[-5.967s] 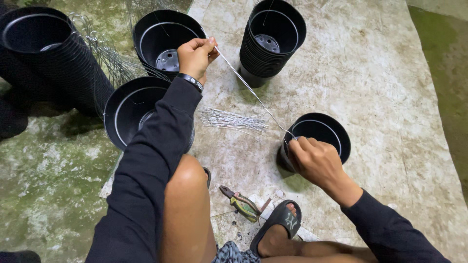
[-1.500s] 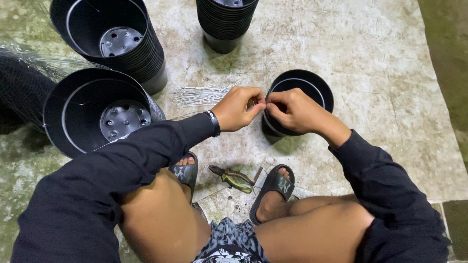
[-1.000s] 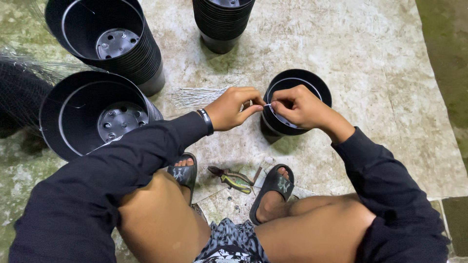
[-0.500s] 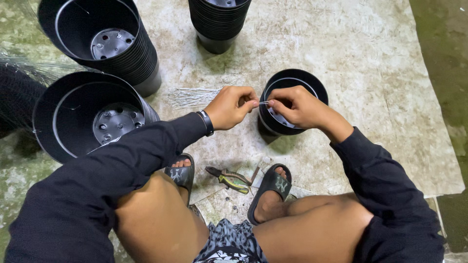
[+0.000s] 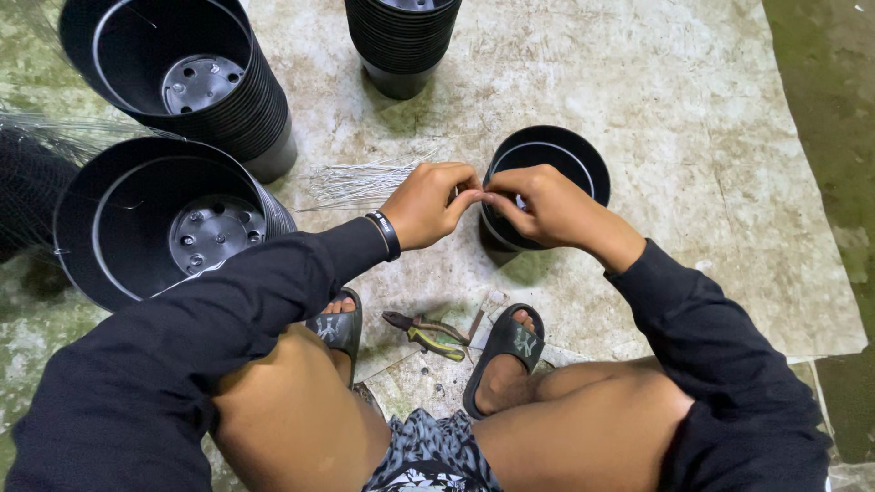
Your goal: The person sits on the floor and assembles hanging loops on black plastic pots. They bend wire pieces into loops, insert them through holes in the pot rims, and twist the ends to secure them. The person handles multiple pots one at a time, repeating the process.
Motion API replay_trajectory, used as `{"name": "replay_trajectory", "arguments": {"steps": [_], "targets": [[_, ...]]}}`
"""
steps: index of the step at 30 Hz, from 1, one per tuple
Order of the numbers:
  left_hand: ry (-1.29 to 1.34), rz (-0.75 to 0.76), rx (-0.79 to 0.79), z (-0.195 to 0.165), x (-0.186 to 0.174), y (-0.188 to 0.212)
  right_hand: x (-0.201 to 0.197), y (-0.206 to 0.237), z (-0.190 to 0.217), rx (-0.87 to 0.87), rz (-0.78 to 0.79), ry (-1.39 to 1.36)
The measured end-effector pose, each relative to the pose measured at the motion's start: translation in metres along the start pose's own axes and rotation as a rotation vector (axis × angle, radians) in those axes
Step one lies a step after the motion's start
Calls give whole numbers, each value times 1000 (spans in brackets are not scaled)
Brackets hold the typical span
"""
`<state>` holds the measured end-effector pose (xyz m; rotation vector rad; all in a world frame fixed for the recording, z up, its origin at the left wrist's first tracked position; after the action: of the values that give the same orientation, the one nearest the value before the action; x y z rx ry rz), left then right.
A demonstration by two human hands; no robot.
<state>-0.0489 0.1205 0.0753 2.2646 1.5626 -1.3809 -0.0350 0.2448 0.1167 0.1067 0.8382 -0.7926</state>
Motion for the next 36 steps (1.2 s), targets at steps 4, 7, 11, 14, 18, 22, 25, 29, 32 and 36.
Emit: {"name": "replay_trajectory", "arguments": {"steps": [4,7,11,14,18,22,25,29,32,36], "targets": [[63,19,27,3,1,-2,-5,-1,-10,95,-6,-40],[105,46,10,5,4,-3,-8,1,-17,176,-12,-52],[102,4,16,3,1,-3,-10,1,-15,118,-20,-45],[68,-7,-5,3,1,-4,-10,2,-11,65,-41,-32],[54,-12,-35,3,1,-4,-7,3,-6,40,-61,-25],[32,-32,-15,2,-1,-4,-6,2,1,3,-82,43],[17,-44,11,1,-2,-5,-6,2,2,8,-89,22],[27,-29,15,0,0,-5,-4,1,-1,41,-67,0],[-1,-44,65,-4,-1,-4,-3,0,-2,40,-57,8],[17,-42,80,-6,1,-4,-1,1,-4,55,-65,20]]}}
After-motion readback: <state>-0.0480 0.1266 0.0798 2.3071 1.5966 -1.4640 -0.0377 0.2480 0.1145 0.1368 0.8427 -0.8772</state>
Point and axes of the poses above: each hand's wrist, its own y-axis away from the middle knuckle, its own x-axis out of the palm, z = x × y, the point moved 8 cm from there along -y, towards the middle knuckle, and after that the axes turned 13 degrees about -y, right-handed, at the moved point
